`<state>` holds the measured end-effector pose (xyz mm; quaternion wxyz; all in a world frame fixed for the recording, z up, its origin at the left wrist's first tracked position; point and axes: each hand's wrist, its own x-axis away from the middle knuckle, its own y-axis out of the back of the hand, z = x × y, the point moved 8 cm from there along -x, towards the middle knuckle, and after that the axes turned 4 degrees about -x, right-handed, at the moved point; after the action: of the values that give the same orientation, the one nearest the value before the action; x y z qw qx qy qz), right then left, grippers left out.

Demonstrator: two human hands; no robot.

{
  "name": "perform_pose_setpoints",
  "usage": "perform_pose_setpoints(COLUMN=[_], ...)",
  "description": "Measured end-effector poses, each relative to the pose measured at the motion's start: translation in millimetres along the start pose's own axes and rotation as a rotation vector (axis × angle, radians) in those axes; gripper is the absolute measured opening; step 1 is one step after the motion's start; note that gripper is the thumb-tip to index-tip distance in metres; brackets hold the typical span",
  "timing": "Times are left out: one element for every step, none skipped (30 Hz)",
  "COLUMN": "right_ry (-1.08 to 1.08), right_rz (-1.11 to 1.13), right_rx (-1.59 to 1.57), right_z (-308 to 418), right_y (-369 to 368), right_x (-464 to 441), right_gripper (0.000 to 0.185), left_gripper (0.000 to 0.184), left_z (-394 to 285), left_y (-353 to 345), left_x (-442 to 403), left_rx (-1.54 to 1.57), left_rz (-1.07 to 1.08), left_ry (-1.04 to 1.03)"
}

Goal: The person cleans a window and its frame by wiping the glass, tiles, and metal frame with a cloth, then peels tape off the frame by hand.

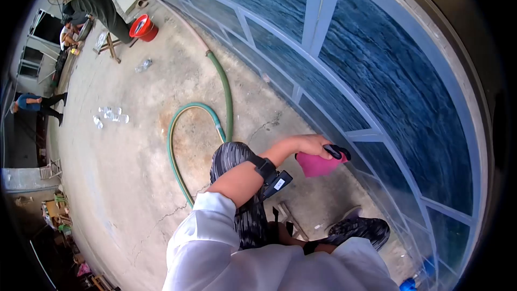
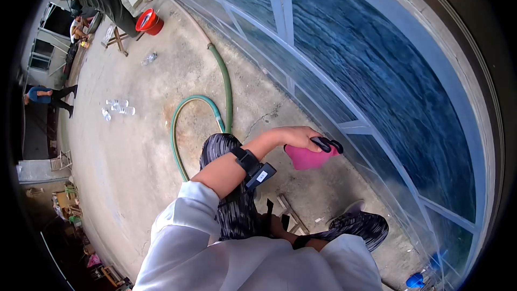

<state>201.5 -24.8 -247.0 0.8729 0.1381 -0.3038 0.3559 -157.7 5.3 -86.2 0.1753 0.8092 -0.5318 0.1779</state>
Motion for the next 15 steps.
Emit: perform_pose_setpoints(right_ry=[0.175,0.07,0.113,0.135,0.148,0.092,0.025,-0.088,-0.055,-0.028,-0.061,0.01,0.126,0.257,0.378], right_rz=[-0.093,0.038,-0.038,-0.101,-0.129,-0.101,-0.076,-0.104,-0.289,-0.476,-0.555,-0.66,-0.751,-0.835,-0.935], right_rx=[-0.035,0.247,0.166,0.077,0.079,0.18,0.278,0.269,0.312,0.351,0.225,0.116,-0.095,-0.303,-0.218], right_z=[6,-72,-35,-1,17,25,35,51,73,94,107,122,140,159,188], right_y=[4,-38,-13,7,21,28,38,63,95,126,152,174,191,203,210], right_x=[2,-42,-36,-14,-17,-18,-14,-4,15,35,57,81,105,130,155], right_gripper=[0.036,0.035,0.035,0.035,0.035,0.035,0.035,0.037,0.036,0.035,0.028,0.024,0.027,0.031,0.04], left_gripper=[0.048,0.05,0.053,0.053,0.053,0.053,0.052,0.052,0.051,0.05,0.048,0.047,0.046,0.046,0.047], left_z=[-7,-16,-24,-28,-27,-23,-13,-12,-13,-5,1,3,-3,-18,-39], left_y=[-6,-4,-9,-13,-18,-25,-22,-16,-10,-5,0,0,-3,-18,-30], left_x=[2,5,11,18,24,30,33,40,51,55,60,68,72,77,90], left_rx=[-0.001,-0.014,0.02,-0.011,0.107,0.229,0.275,0.277,0.276,0.291,0.304,0.285,0.27,0.248,0.312], left_rz=[0.008,0.009,0.025,0.042,0.074,0.107,0.082,-0.005,-0.083,-0.176,-0.269,-0.317,-0.366,-0.33,-0.371], left_ry=[-0.013,-0.024,-0.052,-0.06,-0.026,0.008,-0.001,-0.027,-0.051,-0.06,-0.071,-0.073,-0.084,-0.114,-0.155])
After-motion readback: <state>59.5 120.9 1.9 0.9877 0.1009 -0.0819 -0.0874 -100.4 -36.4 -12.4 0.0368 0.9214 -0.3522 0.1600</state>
